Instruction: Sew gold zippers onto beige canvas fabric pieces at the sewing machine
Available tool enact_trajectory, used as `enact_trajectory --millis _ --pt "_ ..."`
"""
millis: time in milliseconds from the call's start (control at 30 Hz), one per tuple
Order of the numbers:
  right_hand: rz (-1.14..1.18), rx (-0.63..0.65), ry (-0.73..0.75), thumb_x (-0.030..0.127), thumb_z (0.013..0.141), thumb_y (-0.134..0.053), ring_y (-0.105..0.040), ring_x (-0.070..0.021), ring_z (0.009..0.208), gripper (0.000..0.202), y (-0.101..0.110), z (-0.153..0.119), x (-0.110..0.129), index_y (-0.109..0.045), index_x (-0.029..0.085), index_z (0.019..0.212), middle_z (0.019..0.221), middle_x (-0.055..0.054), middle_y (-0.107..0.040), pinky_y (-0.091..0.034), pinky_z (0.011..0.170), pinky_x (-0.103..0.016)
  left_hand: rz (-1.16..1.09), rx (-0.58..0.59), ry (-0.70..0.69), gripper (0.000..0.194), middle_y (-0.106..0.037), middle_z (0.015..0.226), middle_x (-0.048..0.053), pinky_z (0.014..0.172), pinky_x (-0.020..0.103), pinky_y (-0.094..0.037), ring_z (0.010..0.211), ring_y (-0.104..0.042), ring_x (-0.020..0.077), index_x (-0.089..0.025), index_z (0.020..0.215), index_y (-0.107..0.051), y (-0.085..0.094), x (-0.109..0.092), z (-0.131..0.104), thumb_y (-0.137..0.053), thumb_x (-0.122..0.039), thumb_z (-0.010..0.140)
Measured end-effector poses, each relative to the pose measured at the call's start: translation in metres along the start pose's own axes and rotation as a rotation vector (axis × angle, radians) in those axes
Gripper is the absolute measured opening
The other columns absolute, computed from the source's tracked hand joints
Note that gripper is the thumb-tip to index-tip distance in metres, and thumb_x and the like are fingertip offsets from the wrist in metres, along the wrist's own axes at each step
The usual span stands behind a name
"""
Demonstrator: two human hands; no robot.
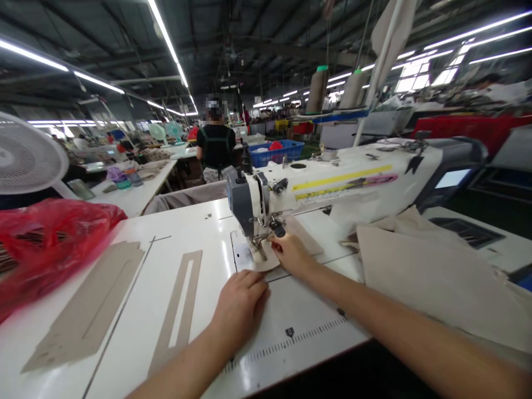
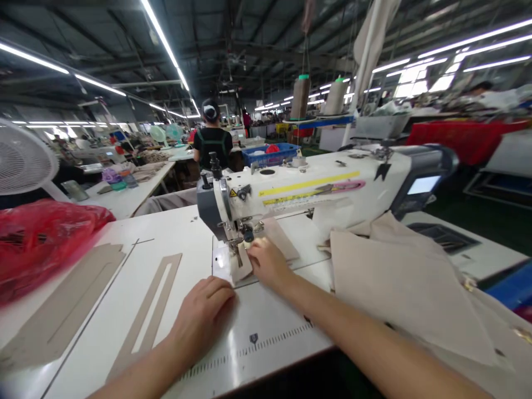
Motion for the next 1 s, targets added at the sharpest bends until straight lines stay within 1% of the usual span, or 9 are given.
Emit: enact_trajectory --millis 67,100,133,200,333,500,700,867,1000 --pt "0.041 -0.02 0.138 0.007 0.08 -0.056 -0.057 -0.0193 0.094 0.014 0.005 -0.023 0.012 -0.067 0.015 0.082 0.096 -0.008 -0.065 -0.045 0.083 -0.03 0.029 -0.069 0.058 0.01 -0.063 0.092 0.007 0.072 0.037 -0.052 0.082 -0.059 0.0213 -0.016 0.089 -0.061 0.009 0.007 -0.008 -0.052 -0.017 0.085" --pt "0.077 -0.055 0.231 0.009 0.081 -0.057 -0.055 -0.0201 0.1 0.013 0.008 -0.034 0.019 -0.067 0.015 0.085 0.101 -0.008 -0.064 -0.043 0.088 -0.033 0.049 -0.097 0.09 0.014 -0.063 0.097 0.009 0.073 0.038 -0.053 0.084 -0.06 0.0221 -0.015 0.096 -0.059 0.012 0.011 -0.01 -0.055 -0.017 0.083" --pt "0.108 -0.085 0.297 0.01 0.082 -0.056 -0.053 -0.0206 0.104 0.013 0.011 -0.044 0.024 -0.067 0.016 0.087 0.104 -0.008 -0.064 -0.042 0.092 -0.035 0.067 -0.113 0.109 0.025 -0.062 0.104 0.011 0.076 0.039 -0.054 0.089 -0.06 0.0235 -0.013 0.105 -0.057 0.013 0.015 -0.011 -0.058 -0.017 0.081" --pt "0.141 -0.133 0.369 0.011 0.084 -0.054 -0.054 -0.0209 0.105 0.015 0.013 -0.055 0.029 -0.067 0.016 0.089 0.105 -0.008 -0.064 -0.042 0.094 -0.037 0.09 -0.101 0.082 0.036 -0.06 0.116 0.013 0.084 0.04 -0.053 0.101 -0.059 0.0247 -0.013 0.116 -0.053 0.009 0.018 -0.007 -0.058 -0.016 0.081" --pt "0.066 -0.107 0.344 0.011 0.085 -0.051 -0.058 -0.0197 0.098 0.018 0.006 -0.051 0.028 -0.067 0.016 0.081 0.094 -0.007 -0.066 -0.045 0.09 -0.035 0.169 -0.044 -0.107 0.024 -0.064 0.112 0.011 0.09 0.042 -0.052 0.102 -0.062 0.0235 -0.015 0.108 -0.061 -0.004 0.01 0.006 -0.046 -0.014 0.088" --pt "-0.031 -0.044 0.328 0.011 0.085 -0.052 -0.058 -0.0202 0.096 0.017 0.001 -0.042 0.03 -0.067 0.015 0.079 0.092 -0.007 -0.067 -0.046 0.086 -0.034 0.278 -0.02 -0.288 0.031 -0.065 0.108 0.013 0.092 0.048 -0.049 0.097 -0.063 0.023 -0.013 0.106 -0.061 -0.006 -0.002 0.011 -0.036 -0.008 0.089" --pt "-0.042 -0.013 0.338 0.011 0.085 -0.054 -0.059 -0.0213 0.094 0.014 0.0 -0.035 0.032 -0.066 0.016 0.092 0.096 -0.005 -0.066 -0.048 0.08 -0.035 0.275 -0.034 -0.353 0.032 -0.067 0.099 0.011 0.094 0.049 -0.047 0.089 -0.065 0.0195 -0.013 0.099 -0.061 0.002 -0.002 0.02 -0.031 -0.007 0.09" --pt "-0.033 -0.002 0.344 0.01 0.084 -0.054 -0.059 -0.0208 0.091 0.013 -0.005 -0.024 0.03 -0.066 0.014 0.089 0.094 -0.007 -0.065 -0.048 0.081 -0.032 0.271 -0.065 -0.379 0.032 -0.066 0.099 0.011 0.096 0.047 -0.046 0.09 -0.064 0.019 -0.012 0.1 -0.06 -0.001 0.006 0.025 -0.031 -0.005 0.089" --pt "-0.008 -0.071 0.34 0.008 0.086 -0.05 -0.06 -0.0189 0.083 0.016 0.0 -0.018 0.028 -0.065 0.014 0.084 0.09 -0.007 -0.066 -0.049 0.074 -0.03 0.232 -0.06 -0.349 0.029 -0.064 0.098 0.01 0.099 0.045 -0.044 0.096 -0.062 0.0192 -0.013 0.104 -0.059 -0.007 0.018 0.029 -0.035 -0.006 0.088"
Point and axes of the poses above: each hand's wrist, its own z-axis towards the middle knuckle, its own y-axis out of the back of the hand, x = y × z, the point moved 10 cm from there along z, towards the middle knuckle
